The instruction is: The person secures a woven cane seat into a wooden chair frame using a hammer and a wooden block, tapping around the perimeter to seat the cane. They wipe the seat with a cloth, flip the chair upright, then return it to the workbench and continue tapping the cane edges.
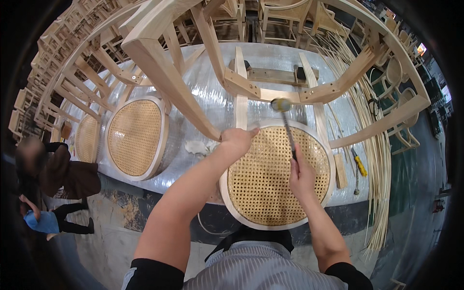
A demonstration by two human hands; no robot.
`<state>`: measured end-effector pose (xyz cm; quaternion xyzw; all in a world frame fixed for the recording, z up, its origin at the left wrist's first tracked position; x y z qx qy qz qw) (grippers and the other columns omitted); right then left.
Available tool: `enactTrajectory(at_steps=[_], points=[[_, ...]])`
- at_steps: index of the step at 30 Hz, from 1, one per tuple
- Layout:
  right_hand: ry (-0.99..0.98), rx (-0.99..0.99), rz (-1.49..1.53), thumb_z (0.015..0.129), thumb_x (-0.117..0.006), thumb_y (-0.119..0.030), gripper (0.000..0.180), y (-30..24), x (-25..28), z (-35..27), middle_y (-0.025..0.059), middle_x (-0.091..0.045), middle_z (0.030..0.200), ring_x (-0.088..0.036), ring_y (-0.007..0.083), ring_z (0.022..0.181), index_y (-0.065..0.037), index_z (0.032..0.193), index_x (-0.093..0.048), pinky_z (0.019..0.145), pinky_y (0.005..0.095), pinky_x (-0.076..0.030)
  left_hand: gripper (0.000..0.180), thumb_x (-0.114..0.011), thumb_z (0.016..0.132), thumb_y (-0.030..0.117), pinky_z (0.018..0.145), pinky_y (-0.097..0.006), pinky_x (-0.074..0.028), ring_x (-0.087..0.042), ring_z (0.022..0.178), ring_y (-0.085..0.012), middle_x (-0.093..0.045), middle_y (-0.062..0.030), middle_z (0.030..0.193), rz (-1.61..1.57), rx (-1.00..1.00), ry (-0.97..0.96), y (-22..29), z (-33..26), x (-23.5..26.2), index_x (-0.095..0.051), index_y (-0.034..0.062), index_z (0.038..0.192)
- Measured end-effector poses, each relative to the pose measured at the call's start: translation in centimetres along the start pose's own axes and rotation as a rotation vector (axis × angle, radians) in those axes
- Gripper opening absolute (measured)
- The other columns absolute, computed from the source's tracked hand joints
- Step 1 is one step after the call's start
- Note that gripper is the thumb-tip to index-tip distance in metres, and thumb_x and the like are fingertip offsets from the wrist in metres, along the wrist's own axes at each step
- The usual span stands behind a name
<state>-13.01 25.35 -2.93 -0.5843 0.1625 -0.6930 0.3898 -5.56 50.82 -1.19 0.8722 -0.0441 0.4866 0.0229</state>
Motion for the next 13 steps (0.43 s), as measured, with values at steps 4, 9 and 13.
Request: enactTrajectory(at_steps=[4,9,13], points=[[0.15,0.136,-0.026,0.106,-0.058,-0.005,0.055,0.8,-0.4,-1.0,0.025,-0.074,0.106,-0.072,0.0321,0.082,-0.007,0.16,-0.048,0.077,0.0412,-0.056,0.075,-0.05,0.106,0.014,0.079,-0.046,-0.062,-0.079,0.098,-0.0293,-0.078,-0.0128,0.113,0.023,-0.052,0.002,0.5,0.3,0.1,-0.027,0.0482,0.169],[-0.209,-0.13,-0.07,0.104,-0.061,-0.004,0.057,-0.3,0.8,0.3,0.0229,-0.074,0.112,-0.074,0.035,0.088,-0.005,0.159,-0.049,0.081,0.0437,-0.057,0.076,-0.053,0.105,0.013,0.079,-0.046,-0.062,-0.078,0.099,-0.0295,-0.079,-0.0131,0.114,0.014,-0.026,0.029,-0.9,0.7,-0.8,-0.028,0.0461,0.169],[0.235,0.141,0.087,0.104,-0.062,-0.005,0.058,-1.4,0.2,0.2,0.024,-0.074,0.118,-0.075,0.0348,0.096,-0.012,0.16,-0.049,0.086,0.0433,-0.058,0.075,-0.053,0.106,0.014,0.082,-0.046,-0.062,-0.078,0.101,-0.0297,-0.078,-0.013,0.116,0.036,-0.044,-0.001,-0.2,0.2,-0.3,-0.027,0.0447,0.169]])
Point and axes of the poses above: each hand's wrist, its own z-axis towards the middle knuckle, its own x-axis out of the back of the hand, y = z × x, the point moved 1 cm from there along z, towards the middle knuckle
